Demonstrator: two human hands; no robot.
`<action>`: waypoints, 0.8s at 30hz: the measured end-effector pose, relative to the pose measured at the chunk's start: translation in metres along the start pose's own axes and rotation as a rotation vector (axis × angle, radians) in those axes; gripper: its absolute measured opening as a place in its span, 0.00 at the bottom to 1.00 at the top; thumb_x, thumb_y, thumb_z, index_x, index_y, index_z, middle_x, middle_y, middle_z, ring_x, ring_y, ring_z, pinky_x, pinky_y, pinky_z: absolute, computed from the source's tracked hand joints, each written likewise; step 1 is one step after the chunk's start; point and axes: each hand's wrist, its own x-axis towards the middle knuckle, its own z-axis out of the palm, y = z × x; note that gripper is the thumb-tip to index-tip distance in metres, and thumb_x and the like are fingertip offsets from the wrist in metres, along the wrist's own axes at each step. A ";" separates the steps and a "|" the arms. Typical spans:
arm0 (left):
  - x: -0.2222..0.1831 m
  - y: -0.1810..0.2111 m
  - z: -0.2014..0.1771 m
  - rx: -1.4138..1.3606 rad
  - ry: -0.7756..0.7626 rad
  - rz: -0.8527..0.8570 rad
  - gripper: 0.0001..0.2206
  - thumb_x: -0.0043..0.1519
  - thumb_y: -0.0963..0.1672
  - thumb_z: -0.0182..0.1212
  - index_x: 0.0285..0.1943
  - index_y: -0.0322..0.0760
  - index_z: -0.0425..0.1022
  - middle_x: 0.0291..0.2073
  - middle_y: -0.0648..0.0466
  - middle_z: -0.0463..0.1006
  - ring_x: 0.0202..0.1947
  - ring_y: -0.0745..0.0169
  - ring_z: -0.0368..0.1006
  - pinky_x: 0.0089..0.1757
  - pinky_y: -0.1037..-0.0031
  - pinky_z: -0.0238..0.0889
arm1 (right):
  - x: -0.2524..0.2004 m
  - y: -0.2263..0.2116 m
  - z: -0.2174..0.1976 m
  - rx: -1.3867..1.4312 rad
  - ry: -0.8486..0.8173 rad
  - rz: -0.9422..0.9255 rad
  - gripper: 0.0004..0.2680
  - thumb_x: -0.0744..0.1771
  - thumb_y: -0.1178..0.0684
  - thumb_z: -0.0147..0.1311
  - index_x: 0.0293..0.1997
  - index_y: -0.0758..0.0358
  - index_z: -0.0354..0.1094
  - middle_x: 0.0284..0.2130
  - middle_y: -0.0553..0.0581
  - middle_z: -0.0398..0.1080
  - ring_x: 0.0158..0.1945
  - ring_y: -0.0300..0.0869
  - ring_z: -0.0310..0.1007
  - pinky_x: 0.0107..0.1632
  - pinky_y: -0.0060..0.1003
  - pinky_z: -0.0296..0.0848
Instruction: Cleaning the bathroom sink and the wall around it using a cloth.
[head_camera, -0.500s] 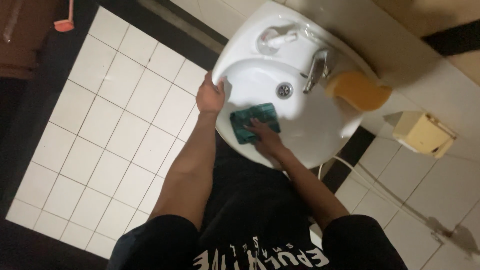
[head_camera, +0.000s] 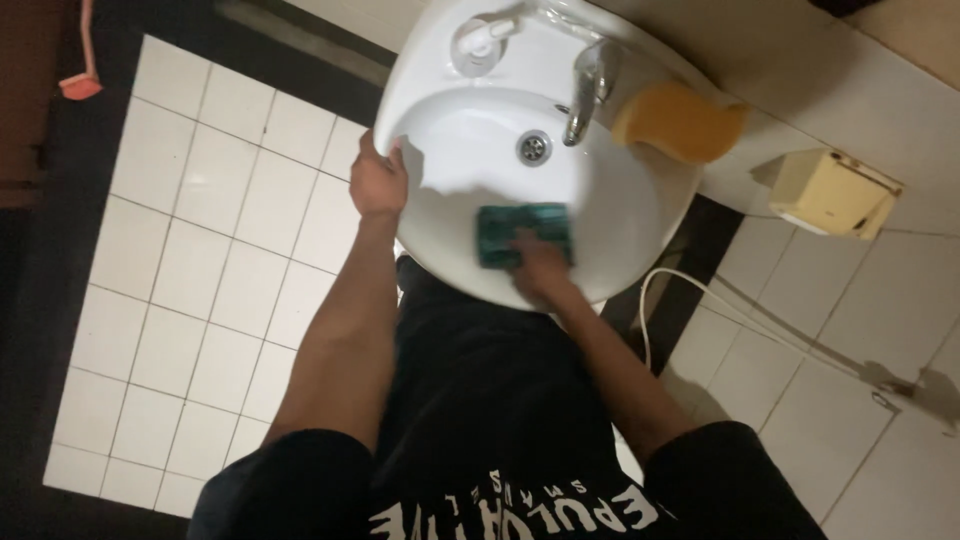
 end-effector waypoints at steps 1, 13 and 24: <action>-0.002 0.002 0.002 -0.002 -0.005 0.002 0.18 0.69 0.50 0.57 0.66 0.45 0.66 0.41 0.42 0.82 0.48 0.37 0.80 0.48 0.45 0.74 | -0.003 -0.014 -0.004 0.000 0.000 0.006 0.20 0.63 0.47 0.56 0.63 0.45 0.70 0.62 0.57 0.71 0.61 0.53 0.73 0.63 0.54 0.70; -0.005 0.002 0.000 0.012 0.020 0.007 0.18 0.70 0.51 0.55 0.65 0.43 0.66 0.43 0.45 0.82 0.47 0.42 0.81 0.47 0.48 0.75 | -0.047 0.022 -0.071 0.211 -0.020 -0.138 0.22 0.59 0.57 0.58 0.62 0.55 0.71 0.66 0.60 0.66 0.69 0.62 0.63 0.69 0.59 0.62; -0.013 0.014 -0.009 0.001 0.024 0.010 0.19 0.71 0.53 0.54 0.64 0.41 0.66 0.42 0.43 0.83 0.47 0.40 0.81 0.48 0.46 0.75 | -0.003 -0.069 -0.041 -0.243 0.203 0.030 0.21 0.67 0.40 0.50 0.69 0.52 0.65 0.65 0.62 0.66 0.69 0.57 0.63 0.59 0.47 0.74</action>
